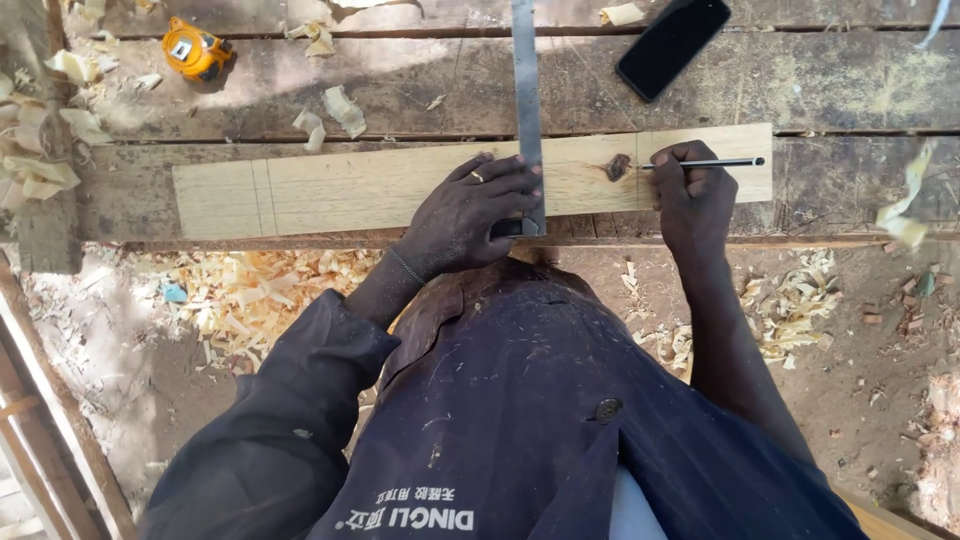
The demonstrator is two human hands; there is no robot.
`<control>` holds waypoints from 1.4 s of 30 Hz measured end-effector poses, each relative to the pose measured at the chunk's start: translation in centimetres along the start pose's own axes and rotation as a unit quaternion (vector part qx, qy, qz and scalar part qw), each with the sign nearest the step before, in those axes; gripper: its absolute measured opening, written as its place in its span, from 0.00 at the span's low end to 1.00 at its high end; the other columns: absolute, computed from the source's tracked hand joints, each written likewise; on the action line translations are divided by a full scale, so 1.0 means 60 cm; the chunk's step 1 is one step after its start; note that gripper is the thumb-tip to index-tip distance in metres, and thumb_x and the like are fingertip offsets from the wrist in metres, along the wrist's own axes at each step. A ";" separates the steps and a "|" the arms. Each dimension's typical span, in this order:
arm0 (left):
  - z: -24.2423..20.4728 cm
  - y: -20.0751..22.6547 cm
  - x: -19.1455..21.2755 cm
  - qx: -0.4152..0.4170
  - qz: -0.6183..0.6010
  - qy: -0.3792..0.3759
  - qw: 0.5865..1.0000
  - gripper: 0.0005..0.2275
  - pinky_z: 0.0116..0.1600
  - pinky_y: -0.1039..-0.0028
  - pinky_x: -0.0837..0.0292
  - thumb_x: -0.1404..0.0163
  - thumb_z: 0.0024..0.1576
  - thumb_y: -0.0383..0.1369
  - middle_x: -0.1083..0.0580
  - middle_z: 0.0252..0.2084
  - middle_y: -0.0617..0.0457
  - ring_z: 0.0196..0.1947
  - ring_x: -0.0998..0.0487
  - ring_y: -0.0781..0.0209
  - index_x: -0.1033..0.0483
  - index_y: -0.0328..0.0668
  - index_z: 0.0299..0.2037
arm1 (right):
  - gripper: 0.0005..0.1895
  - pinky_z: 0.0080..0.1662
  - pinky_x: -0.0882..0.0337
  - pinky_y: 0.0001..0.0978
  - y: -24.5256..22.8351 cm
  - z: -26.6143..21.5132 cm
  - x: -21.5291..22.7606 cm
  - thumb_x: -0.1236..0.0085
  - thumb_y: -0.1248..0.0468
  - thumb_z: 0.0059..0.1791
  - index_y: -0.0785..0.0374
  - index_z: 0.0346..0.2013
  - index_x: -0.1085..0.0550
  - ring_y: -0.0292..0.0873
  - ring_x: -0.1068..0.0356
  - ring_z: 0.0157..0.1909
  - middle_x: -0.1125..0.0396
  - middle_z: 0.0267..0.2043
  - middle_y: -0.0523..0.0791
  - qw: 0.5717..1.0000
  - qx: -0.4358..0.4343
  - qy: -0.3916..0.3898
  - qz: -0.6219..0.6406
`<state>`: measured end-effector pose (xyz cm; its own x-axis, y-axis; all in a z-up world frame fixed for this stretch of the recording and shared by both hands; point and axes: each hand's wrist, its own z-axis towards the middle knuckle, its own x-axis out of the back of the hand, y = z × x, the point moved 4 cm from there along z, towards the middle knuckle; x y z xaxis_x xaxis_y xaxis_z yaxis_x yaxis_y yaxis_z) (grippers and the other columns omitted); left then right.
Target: The person measures a wooden plank using a tape measure and marks specific points with a pencil. They then use a try square to draw straight lines across the plank's width at the marked intervals.
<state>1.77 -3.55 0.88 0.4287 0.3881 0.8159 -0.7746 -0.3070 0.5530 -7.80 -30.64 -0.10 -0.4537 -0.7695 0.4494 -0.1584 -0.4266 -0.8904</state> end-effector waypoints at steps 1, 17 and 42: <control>-0.002 -0.001 0.002 -0.001 0.000 0.004 1.000 0.21 0.76 0.56 0.48 0.36 0.45 0.34 0.24 0.60 0.55 0.70 0.35 0.57 0.20 0.51 0.51 | 0.09 0.29 0.31 0.38 -0.003 0.005 -0.002 0.48 0.69 0.62 0.72 0.41 0.24 0.46 0.30 0.27 0.31 0.27 0.57 0.998 0.025 -0.014 -0.056; -0.011 -0.041 -0.050 -0.111 0.006 0.055 0.992 0.20 0.73 0.52 0.43 0.36 0.53 0.37 0.30 0.66 0.56 0.72 0.38 0.55 0.23 0.50 0.56 | 0.09 0.30 0.33 0.36 -0.009 0.015 -0.005 0.47 0.71 0.66 0.70 0.41 0.27 0.43 0.32 0.27 0.31 0.29 0.50 0.987 0.010 -0.059 -0.151; -0.008 -0.038 -0.052 -0.109 0.022 0.049 0.993 0.20 0.73 0.52 0.43 0.38 0.53 0.41 0.30 0.65 0.55 0.71 0.38 0.54 0.22 0.49 0.55 | 0.13 0.28 0.30 0.34 0.025 0.014 -0.004 0.46 0.73 0.69 0.71 0.40 0.28 0.42 0.33 0.26 0.31 0.30 0.51 0.991 0.009 -0.034 -0.132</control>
<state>1.98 -3.67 -3.00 0.3538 0.4641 0.8121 -0.8782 -0.1339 0.4591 -7.19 -31.52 -1.48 -0.3385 -0.6606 0.6701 -0.2469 -0.6249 -0.7407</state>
